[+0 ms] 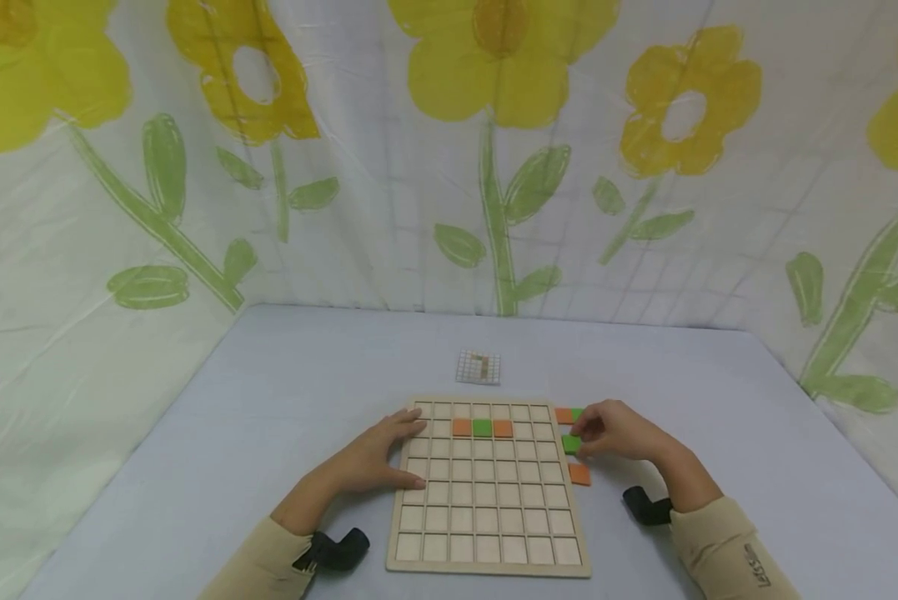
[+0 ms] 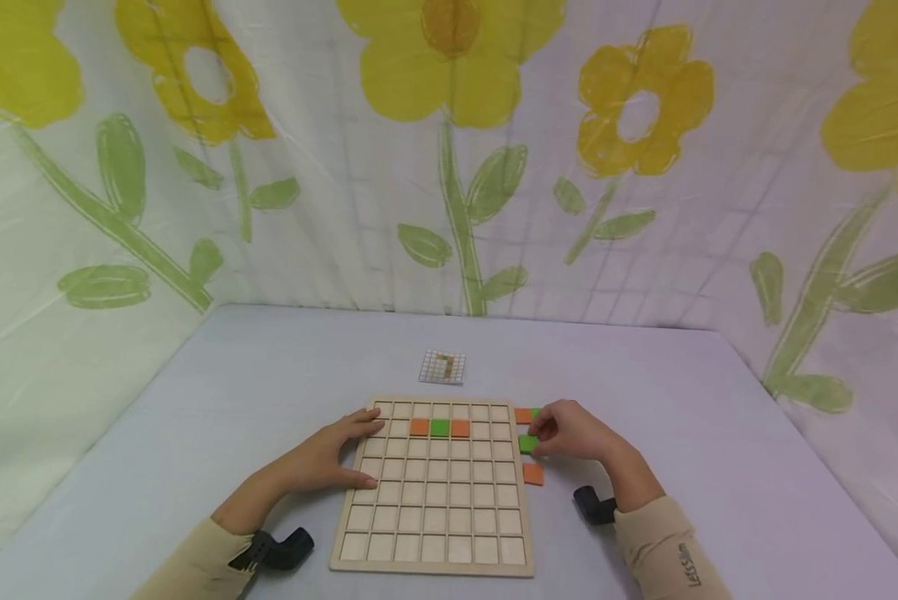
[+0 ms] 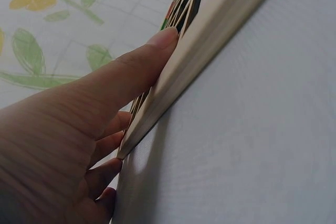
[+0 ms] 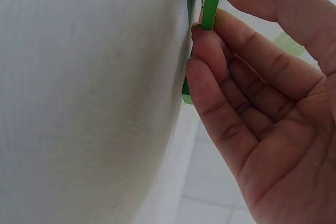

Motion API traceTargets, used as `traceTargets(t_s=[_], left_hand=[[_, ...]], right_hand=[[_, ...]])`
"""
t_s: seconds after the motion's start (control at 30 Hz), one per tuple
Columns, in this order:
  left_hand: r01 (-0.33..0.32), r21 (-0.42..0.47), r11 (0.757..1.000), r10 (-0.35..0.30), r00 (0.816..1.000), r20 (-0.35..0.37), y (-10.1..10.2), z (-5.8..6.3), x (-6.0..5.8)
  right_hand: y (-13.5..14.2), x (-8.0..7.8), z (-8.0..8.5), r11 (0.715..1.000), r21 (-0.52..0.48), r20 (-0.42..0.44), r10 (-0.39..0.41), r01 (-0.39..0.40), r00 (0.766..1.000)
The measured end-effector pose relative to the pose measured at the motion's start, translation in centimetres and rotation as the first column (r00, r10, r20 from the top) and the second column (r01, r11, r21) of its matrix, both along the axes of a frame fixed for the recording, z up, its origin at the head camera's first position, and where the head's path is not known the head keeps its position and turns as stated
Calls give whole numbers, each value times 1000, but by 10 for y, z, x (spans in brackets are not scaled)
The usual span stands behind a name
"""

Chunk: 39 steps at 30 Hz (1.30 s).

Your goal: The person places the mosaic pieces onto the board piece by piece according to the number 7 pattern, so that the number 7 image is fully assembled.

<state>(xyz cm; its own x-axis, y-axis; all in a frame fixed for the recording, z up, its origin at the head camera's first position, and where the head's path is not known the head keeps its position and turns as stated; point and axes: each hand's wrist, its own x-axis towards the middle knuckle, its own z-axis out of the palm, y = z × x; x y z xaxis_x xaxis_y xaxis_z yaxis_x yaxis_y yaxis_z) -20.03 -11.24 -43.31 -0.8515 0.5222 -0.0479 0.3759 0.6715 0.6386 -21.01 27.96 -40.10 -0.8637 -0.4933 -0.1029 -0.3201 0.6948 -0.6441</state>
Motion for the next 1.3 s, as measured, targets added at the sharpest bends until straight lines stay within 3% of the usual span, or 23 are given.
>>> traceTargets(t_s=[0.47,1.3], left_hand=[[-15,5,1000,15,1000,7,1,0,1],[-9,8,1000,9,1000,1,1,0,1]], right_hand=[[-8,-4,7,999,4,-23,47,-47,999],[-67,-14,12,987,-4,-58,160,-160,985]])
